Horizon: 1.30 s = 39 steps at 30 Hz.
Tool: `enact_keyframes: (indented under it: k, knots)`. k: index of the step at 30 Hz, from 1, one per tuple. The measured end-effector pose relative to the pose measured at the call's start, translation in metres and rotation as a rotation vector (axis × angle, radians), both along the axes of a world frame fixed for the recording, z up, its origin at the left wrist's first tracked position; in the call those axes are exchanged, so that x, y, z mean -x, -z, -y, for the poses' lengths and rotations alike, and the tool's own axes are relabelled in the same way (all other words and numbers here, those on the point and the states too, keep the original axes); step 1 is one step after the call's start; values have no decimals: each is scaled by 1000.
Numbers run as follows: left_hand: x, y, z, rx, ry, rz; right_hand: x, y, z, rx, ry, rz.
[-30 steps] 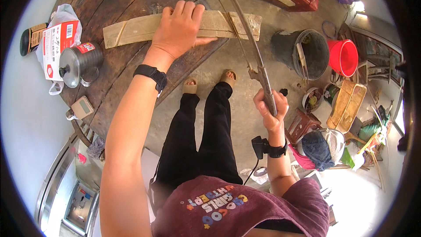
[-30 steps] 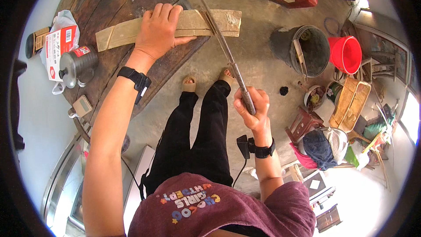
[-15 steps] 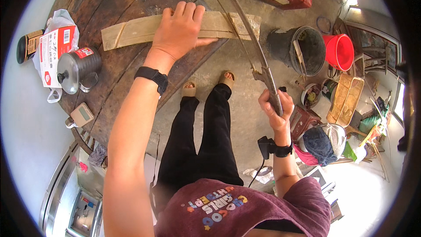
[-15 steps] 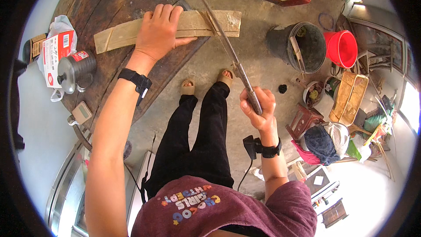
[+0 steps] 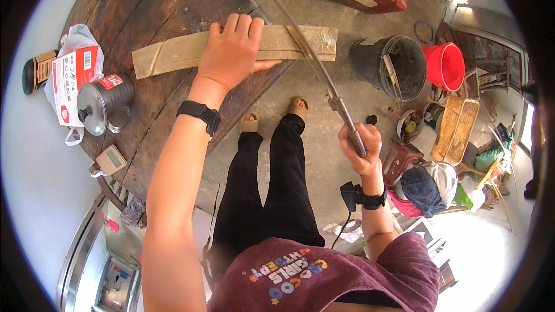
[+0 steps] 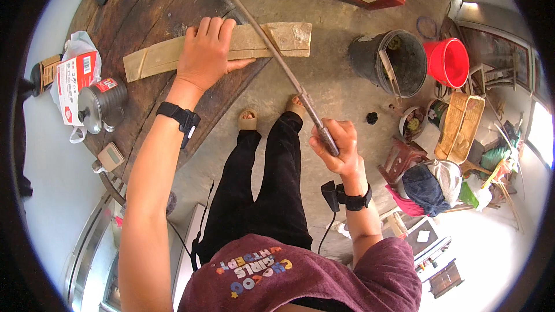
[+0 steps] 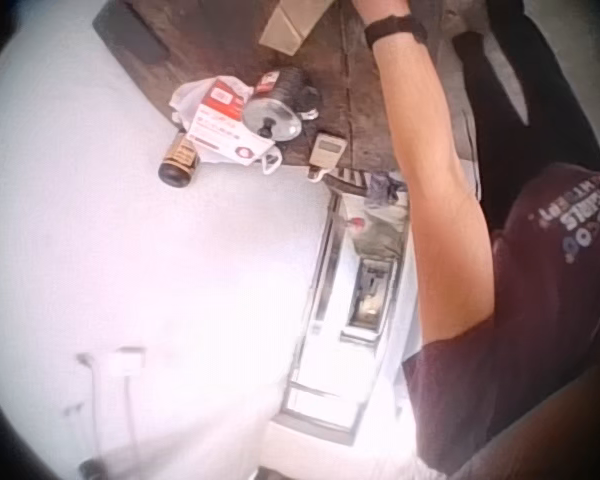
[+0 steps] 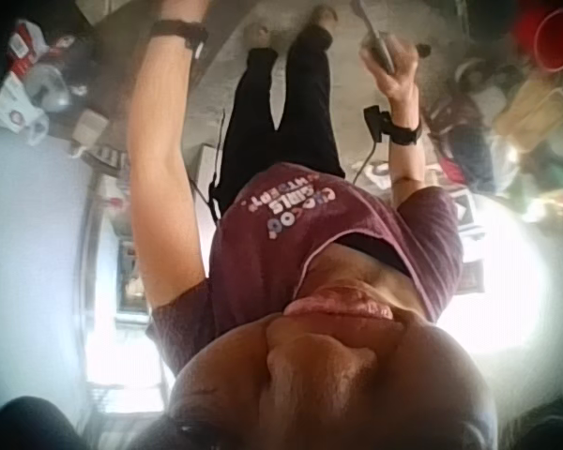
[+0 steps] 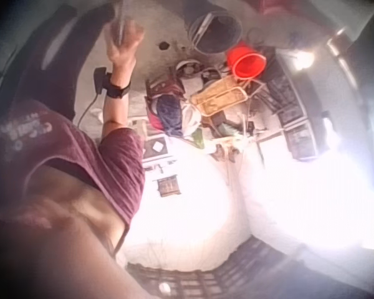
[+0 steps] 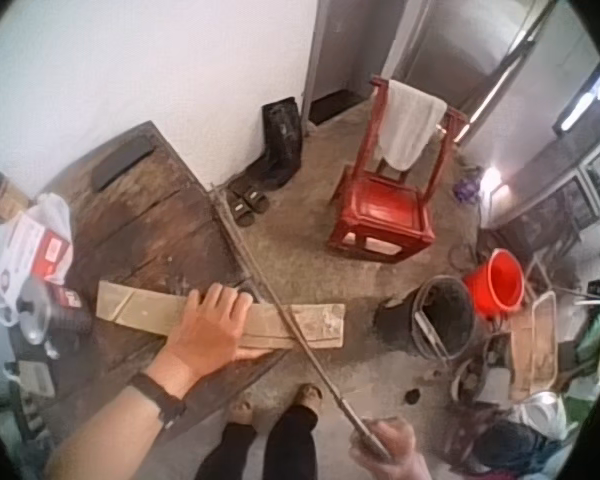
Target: The person uses a hand saw to cut a long wooden plank placed on a wooden table. They hold the plank with one hand and saw with the other, making several cuts along the length of the plank.
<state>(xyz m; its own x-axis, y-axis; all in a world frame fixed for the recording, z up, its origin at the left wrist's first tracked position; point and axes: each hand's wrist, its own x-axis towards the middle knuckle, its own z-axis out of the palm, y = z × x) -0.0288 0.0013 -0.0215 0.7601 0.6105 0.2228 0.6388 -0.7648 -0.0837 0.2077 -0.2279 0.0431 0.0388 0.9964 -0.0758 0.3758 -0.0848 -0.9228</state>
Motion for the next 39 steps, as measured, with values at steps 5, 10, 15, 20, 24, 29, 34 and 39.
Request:
enact_keyframes:
  k: [5,10,15,20,24,29,34,39]
  knots:
    - [0,-4,0,-34,21,-46,8,8,-2,-136,-116,174]
    - [-2,-7,0,61,-3,-107,7,14,-3,-144,-115,194]
    - [-2,-8,1,158,-36,-138,7,15,-5,-130,-137,202]
    - [-3,-8,2,146,-36,-139,8,17,-1,-126,-121,195]
    - [-2,-11,1,132,3,-158,6,17,10,-109,-93,215]
    - [-5,-8,0,82,-31,-122,17,27,9,-140,-99,238]
    - [-5,-3,-3,15,-44,-63,24,24,2,-113,-72,261]
    - [-2,-6,-5,150,-18,-131,7,0,5,-39,-126,237]
